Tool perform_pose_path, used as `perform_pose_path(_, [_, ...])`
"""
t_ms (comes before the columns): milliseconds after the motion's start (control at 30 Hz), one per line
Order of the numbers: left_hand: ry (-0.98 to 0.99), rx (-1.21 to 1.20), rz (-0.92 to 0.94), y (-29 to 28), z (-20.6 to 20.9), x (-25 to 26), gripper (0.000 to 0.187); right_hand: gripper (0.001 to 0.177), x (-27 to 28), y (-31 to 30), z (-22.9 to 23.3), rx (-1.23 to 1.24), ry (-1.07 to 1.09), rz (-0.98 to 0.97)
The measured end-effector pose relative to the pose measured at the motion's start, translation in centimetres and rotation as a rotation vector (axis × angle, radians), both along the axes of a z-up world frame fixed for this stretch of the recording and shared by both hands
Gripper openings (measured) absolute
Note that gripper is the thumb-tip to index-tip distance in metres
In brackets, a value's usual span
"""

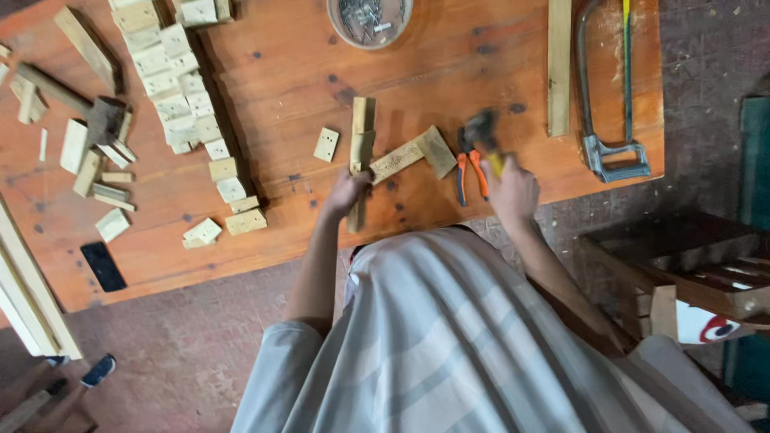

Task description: The person handles wooden blocks on a workbench and uses pliers to remove metal fasteners from the wood. They turn the blocks over to use the tool on different sides and set the items back down on the table.

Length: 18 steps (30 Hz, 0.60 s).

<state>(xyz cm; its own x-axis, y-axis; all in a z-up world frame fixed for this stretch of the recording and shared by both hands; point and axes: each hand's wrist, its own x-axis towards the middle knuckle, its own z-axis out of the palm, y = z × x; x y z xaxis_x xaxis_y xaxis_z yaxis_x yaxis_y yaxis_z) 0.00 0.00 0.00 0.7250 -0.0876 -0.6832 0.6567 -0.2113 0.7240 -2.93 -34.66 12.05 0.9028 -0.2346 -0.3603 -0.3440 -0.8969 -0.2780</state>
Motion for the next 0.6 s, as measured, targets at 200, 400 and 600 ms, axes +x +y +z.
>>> perform_pose_path(200, [0.281,-0.564,0.435,-1.8,-0.4,-1.2,0.036,0.037,-1.1,-4.8,-10.9,-0.082,0.045,-0.269])
perform_pose_path(400, [0.242,-0.799,0.332,-3.7,0.6,-1.7,0.042,0.042,-2.4,-3.8,-13.2,-0.086,-0.005,-0.234])
perform_pose_path(600, [0.218,-0.860,0.247,-5.6,6.2,0.4,0.052,0.055,-2.2,-4.2,-13.9,-0.266,0.082,-0.109])
